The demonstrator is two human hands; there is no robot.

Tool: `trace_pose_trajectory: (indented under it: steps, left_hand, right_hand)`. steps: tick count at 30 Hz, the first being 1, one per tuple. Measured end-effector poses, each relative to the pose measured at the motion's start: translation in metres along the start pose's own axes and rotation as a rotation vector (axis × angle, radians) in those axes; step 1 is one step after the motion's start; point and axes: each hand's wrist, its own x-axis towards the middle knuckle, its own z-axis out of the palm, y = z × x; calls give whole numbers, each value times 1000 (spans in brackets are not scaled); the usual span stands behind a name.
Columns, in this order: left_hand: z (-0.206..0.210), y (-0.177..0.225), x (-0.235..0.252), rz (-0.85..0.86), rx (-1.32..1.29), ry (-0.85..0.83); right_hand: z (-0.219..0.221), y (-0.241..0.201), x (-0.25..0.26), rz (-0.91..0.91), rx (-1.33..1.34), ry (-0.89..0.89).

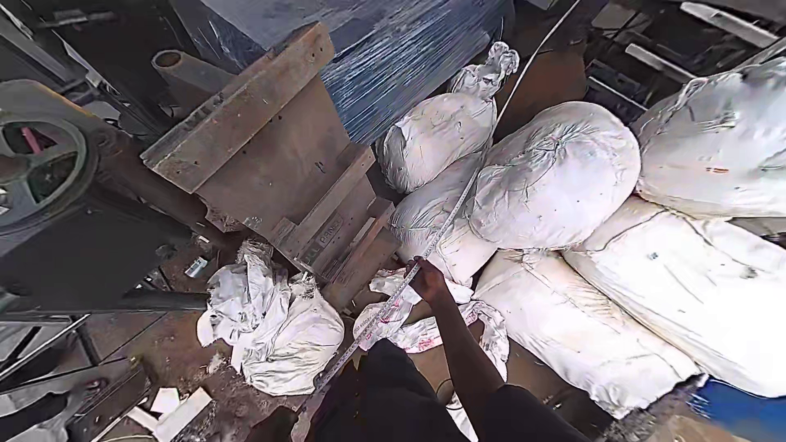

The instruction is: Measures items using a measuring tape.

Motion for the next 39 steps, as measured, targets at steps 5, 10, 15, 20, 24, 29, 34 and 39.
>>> trace_pose_trajectory:
  steps: [5,10,15,20,24,29,34,39]
  left_hand:
    - [12,-42,-19,29,48,58]
    - [13,-64,-27,-14,82,87]
    - [13,-76,-39,-7,104,81]
    - [17,-91,-48,-6,107,94]
    - [22,-101,-53,7,85,114]
    - [31,-101,-59,-16,60,129]
    - [38,-88,-66,-52,21,111]
    - [40,-72,-84,-166,-12,56]
  right_hand:
    - [-2,61,-55,125,-84,-27]
    - [-4,110,-91,231,-109,-135]
    - [-6,140,-116,291,-176,-148]
    - [-12,150,-127,313,-217,-152]
    - [-18,150,-129,313,-242,-159]
    - [-24,155,-127,362,-310,-151]
    - [-27,161,-122,391,-297,-139]
    - [-30,139,-90,460,-746,-108]
